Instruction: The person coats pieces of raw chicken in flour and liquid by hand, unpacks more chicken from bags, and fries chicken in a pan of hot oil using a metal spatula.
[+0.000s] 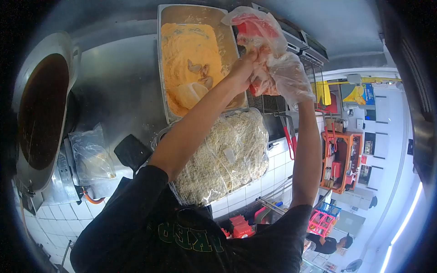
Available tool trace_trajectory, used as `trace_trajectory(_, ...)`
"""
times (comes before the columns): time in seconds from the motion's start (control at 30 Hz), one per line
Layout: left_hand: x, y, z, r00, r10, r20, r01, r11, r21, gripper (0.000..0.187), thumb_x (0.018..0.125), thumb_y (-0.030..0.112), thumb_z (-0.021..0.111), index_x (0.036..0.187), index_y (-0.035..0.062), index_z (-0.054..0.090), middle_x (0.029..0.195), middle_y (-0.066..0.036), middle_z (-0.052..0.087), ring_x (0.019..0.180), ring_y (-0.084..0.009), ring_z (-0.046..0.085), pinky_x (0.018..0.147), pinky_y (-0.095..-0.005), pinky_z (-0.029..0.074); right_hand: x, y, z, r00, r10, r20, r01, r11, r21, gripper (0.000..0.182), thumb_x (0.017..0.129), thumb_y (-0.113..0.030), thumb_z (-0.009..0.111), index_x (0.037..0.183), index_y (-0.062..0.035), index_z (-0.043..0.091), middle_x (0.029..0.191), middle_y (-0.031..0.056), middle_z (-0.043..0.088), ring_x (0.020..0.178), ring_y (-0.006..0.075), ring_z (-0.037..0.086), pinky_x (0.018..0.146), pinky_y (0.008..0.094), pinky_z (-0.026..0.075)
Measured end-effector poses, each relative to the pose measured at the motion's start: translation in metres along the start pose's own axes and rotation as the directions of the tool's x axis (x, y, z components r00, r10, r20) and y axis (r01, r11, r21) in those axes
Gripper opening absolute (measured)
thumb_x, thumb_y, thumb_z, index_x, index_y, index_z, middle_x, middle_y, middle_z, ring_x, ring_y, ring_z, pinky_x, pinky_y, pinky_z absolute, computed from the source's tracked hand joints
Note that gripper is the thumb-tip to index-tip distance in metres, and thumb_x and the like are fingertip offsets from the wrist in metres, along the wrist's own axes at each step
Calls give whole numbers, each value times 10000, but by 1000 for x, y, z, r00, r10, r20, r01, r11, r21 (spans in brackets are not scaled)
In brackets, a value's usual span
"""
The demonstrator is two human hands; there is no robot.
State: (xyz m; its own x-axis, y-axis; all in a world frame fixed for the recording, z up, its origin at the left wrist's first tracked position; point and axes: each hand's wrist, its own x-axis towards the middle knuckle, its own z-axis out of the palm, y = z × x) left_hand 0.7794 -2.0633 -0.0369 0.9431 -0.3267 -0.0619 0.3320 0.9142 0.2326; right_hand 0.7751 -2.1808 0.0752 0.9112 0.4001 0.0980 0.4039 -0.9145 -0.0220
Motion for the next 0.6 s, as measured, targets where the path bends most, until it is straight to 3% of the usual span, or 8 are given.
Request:
trace_trajectory(0.1,-2,0,-1,996,-30,86,20,993,119,364,1039,199,444,1371,50,437,1259,-67,568,1124,-160,561,925,-321,481,4,3,3,997,-73,-28,74,996,40,267,871,-199,634,1021,21,633,886,208,657,857,352,646,736,370,499)
trace_trajectory(0.17,4,-12,-6,953,107,285,-180,953,242,411,1003,112,468,1404,55,404,1307,-66,544,1178,-153,535,961,-316,459,2,4,8,996,-69,-63,74,994,82,244,864,-188,634,1018,2,639,903,195,645,868,349,629,749,375,490)
trace_trajectory(0.23,-3,-8,-4,952,136,276,-189,966,175,449,978,87,491,1415,52,393,1323,-66,536,1182,-154,536,970,-310,451,3,7,12,994,-64,-94,75,989,125,224,858,-176,635,1016,-17,646,921,181,633,878,345,613,762,379,481)
trace_trajectory(0.3,-5,-7,-6,950,161,267,-197,974,112,489,954,62,514,1425,49,383,1338,-67,527,1185,-156,537,979,-305,444,7,11,14,981,-194,-16,194,974,118,208,862,-155,635,1028,-30,638,949,164,606,891,324,587,783,384,467)
trace_trajectory(0.43,0,-16,-11,960,212,181,-224,974,47,407,964,95,520,1364,43,476,1204,-50,607,1067,-150,596,908,-297,472,6,24,25,980,-185,-73,197,953,228,191,854,-138,626,1014,-35,637,913,151,592,858,322,575,760,400,469)
trace_trajectory(0.5,5,-23,-13,965,219,141,-226,974,33,368,977,117,505,1339,54,514,1124,-43,639,994,-147,620,863,-296,488,10,32,35,940,-313,-139,318,948,20,177,855,-141,616,999,-41,625,917,150,587,862,330,570,765,405,468)
trace_trajectory(0.53,9,-26,-14,953,282,107,-294,947,130,339,990,155,496,1316,73,542,1048,-35,645,923,-140,617,807,-295,489,10,28,35,939,-317,-135,323,946,25,177,855,-141,616,999,-41,625,917,150,587,862,330,570,765,405,468)
trace_trajectory(0.6,9,-25,-16,936,345,73,-352,908,227,316,1003,192,486,1292,93,570,972,-28,651,852,-133,614,751,-293,491,7,17,30,1000,3,0,-3,923,384,169,860,-162,607,981,-43,609,913,153,583,869,342,563,777,421,461)
